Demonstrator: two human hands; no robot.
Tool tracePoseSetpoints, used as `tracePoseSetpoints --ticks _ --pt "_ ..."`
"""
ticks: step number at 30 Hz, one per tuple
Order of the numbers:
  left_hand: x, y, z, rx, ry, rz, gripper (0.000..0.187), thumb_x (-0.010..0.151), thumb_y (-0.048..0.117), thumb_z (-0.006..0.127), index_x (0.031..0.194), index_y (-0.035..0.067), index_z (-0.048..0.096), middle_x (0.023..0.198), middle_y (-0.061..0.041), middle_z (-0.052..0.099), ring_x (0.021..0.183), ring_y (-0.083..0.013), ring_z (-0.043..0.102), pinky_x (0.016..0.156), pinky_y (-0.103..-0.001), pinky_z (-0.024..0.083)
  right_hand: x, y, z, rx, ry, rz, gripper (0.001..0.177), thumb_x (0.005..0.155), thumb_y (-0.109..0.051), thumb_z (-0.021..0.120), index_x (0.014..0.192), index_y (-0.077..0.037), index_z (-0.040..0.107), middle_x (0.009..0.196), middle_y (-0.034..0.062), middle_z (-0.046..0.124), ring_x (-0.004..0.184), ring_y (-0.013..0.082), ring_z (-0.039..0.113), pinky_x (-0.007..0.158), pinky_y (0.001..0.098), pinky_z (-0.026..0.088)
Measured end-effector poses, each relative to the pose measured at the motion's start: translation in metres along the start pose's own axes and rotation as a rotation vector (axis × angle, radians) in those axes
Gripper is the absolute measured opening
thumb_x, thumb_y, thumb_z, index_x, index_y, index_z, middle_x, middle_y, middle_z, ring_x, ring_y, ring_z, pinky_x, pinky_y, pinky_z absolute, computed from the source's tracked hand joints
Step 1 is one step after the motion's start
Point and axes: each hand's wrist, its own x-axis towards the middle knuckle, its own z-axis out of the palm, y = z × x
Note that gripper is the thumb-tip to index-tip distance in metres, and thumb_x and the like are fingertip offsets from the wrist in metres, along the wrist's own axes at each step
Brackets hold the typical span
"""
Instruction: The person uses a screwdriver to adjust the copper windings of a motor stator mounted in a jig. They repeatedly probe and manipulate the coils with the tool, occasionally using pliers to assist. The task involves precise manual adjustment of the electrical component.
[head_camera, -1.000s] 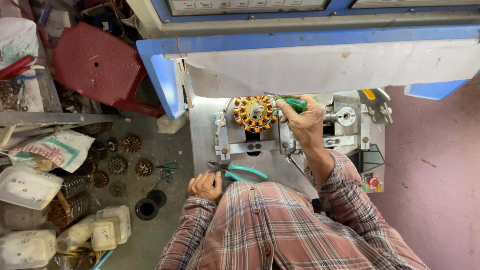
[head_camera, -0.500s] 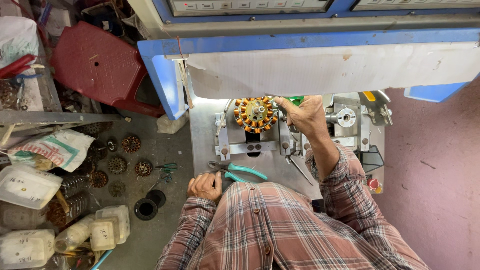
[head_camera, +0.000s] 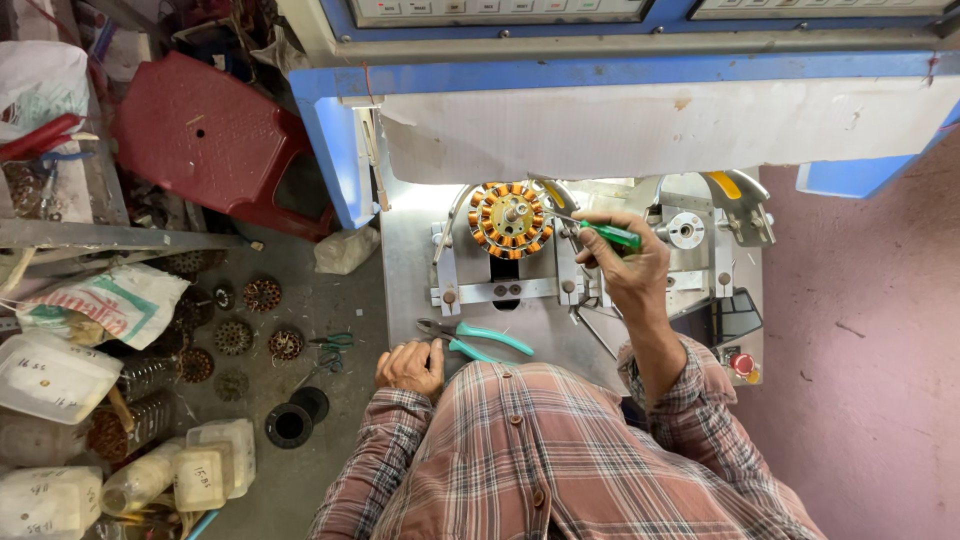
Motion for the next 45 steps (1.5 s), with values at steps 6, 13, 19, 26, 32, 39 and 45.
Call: tracePoseSetpoints --ticks 6,13,19,26,32,39,45 --pt "-0.001 0.004 -0.002 0.021 0.012 -0.014 0.038 0.093 0.034 0.067 0.064 0.011 0.063 0.066 -0.003 0.065 0.068 -0.0248 0.063 0.066 -0.042 0.046 -0.037 0.002 -0.012 0.078 0.028 0.091 0.019 0.095 -0.01 0.074 0.113 -0.004 0.07 0.105 0.0074 0.077 0.077 0.0093 0.073 0.063 0.0223 0.062" --pt "-0.002 0.008 0.003 0.07 -0.075 -0.092 0.04 0.096 0.04 0.061 0.068 0.012 0.067 0.074 -0.004 0.069 0.078 -0.0264 0.066 0.075 -0.043 0.046 -0.057 0.006 -0.02 0.106 -0.007 0.159 0.02 0.093 -0.012 0.074 0.112 -0.005 0.071 0.104 0.0057 0.078 0.075 0.0082 0.073 0.061 0.023 0.062" --pt "-0.001 0.01 0.004 0.084 -0.177 -0.182 0.045 0.099 0.047 0.051 0.078 0.012 0.071 0.085 -0.005 0.072 0.089 -0.0279 0.066 0.082 -0.045 0.045 -0.066 0.003 -0.029 0.003 -0.045 0.186 0.021 0.093 -0.013 0.075 0.112 -0.007 0.073 0.095 0.0052 0.078 0.074 0.0078 0.073 0.06 0.0226 0.062" --pt "0.0 0.019 0.003 0.117 -0.215 -0.259 0.052 0.102 0.051 0.046 0.081 0.011 0.071 0.09 -0.005 0.073 0.093 -0.0279 0.066 0.087 -0.046 0.045 -0.078 0.012 -0.042 0.026 -0.085 0.204 0.022 0.092 -0.014 0.075 0.113 -0.007 0.073 0.092 0.0038 0.077 0.074 0.0074 0.073 0.063 0.0224 0.063" --pt "0.0 0.024 0.001 0.133 -0.215 -0.294 0.054 0.102 0.052 0.045 0.082 0.011 0.073 0.091 -0.006 0.074 0.096 -0.0277 0.067 0.089 -0.046 0.044 -0.088 0.015 -0.057 0.028 -0.098 0.266 0.023 0.092 -0.014 0.075 0.113 -0.007 0.074 0.088 0.0043 0.078 0.072 0.008 0.073 0.062 0.023 0.062" --pt "0.003 0.024 0.008 0.164 -0.169 -0.32 0.055 0.102 0.051 0.047 0.077 0.01 0.073 0.086 -0.005 0.075 0.093 -0.0275 0.068 0.087 -0.045 0.046 -0.063 0.017 -0.067 0.009 -0.085 0.23 0.022 0.091 -0.014 0.075 0.112 -0.008 0.075 0.091 0.0043 0.078 0.072 0.0073 0.073 0.062 0.0229 0.064" --pt "0.001 0.019 0.019 0.159 -0.096 -0.341 0.051 0.101 0.049 0.05 0.076 0.012 0.075 0.085 -0.004 0.075 0.09 -0.0267 0.069 0.085 -0.046 0.047 -0.036 0.009 -0.064 0.113 -0.117 0.133 0.021 0.093 -0.013 0.074 0.112 -0.006 0.071 0.1 0.0047 0.078 0.076 0.0073 0.073 0.064 0.0221 0.063"
